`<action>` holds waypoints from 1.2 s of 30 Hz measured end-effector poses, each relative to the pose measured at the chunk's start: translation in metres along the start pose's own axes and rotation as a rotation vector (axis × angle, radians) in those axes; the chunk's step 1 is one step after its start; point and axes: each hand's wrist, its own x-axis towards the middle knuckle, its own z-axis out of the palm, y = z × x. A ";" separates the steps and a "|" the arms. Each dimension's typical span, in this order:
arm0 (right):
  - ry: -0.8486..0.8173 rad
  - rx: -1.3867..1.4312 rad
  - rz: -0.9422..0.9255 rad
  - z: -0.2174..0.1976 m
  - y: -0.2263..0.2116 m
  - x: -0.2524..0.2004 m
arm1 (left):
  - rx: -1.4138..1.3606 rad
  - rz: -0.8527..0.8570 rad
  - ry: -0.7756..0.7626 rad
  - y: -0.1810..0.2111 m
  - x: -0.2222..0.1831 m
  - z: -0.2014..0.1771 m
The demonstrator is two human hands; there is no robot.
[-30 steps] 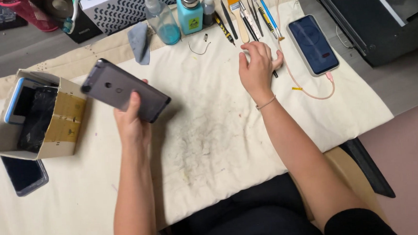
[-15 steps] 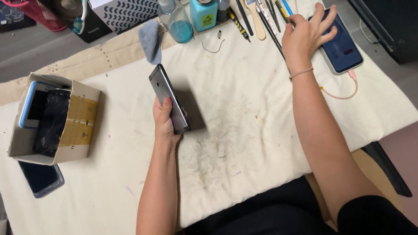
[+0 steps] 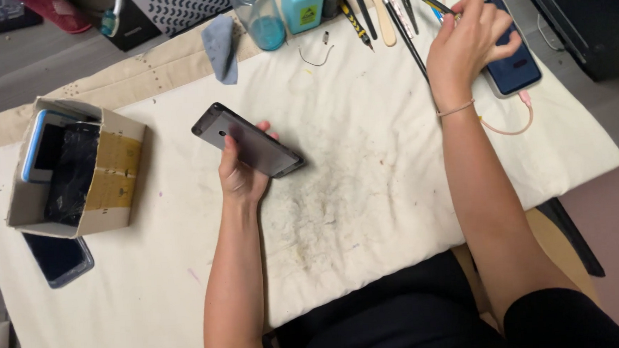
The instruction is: Organizing mobile repair tools, cleaning the work surface with a brush, and sorting through mobile phone parts on a workbench.
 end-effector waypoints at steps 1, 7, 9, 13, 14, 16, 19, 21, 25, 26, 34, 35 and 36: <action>0.000 -0.014 0.012 -0.013 -0.002 -0.007 | -0.001 -0.018 -0.004 -0.003 0.001 0.006; -0.061 1.123 -0.031 -0.066 -0.044 -0.044 | 0.097 -0.054 0.215 -0.015 0.003 0.006; -0.028 1.059 -0.078 -0.088 -0.064 -0.061 | 0.160 -0.080 0.205 -0.017 0.001 0.024; -0.142 1.241 -0.104 -0.080 -0.082 -0.092 | 0.206 -0.012 -0.017 -0.018 -0.002 0.038; -0.212 1.222 -0.122 -0.077 -0.084 -0.097 | 0.200 -0.014 -0.018 -0.017 -0.001 0.036; -0.289 1.217 -0.150 -0.070 -0.085 -0.104 | 0.197 0.000 -0.011 -0.018 -0.001 0.029; -0.410 1.189 -0.215 -0.055 -0.079 -0.106 | 0.129 0.038 0.030 -0.026 0.013 0.004; -0.352 1.222 -0.229 -0.043 -0.067 -0.119 | 0.146 0.079 0.067 -0.043 0.023 -0.026; -0.289 1.319 -0.271 -0.061 -0.076 -0.114 | 0.300 0.152 0.146 -0.039 0.022 0.005; -0.432 1.498 -0.137 -0.067 -0.078 -0.115 | 0.346 0.174 0.137 -0.039 0.021 0.007; -0.575 1.542 0.115 -0.082 -0.084 -0.124 | 0.232 0.006 0.005 -0.043 -0.004 0.026; -0.557 1.540 0.147 -0.079 -0.083 -0.128 | 0.228 0.042 -0.077 -0.050 -0.004 0.018; -0.540 1.537 0.182 -0.076 -0.082 -0.133 | 0.224 0.076 -0.156 -0.056 -0.006 0.010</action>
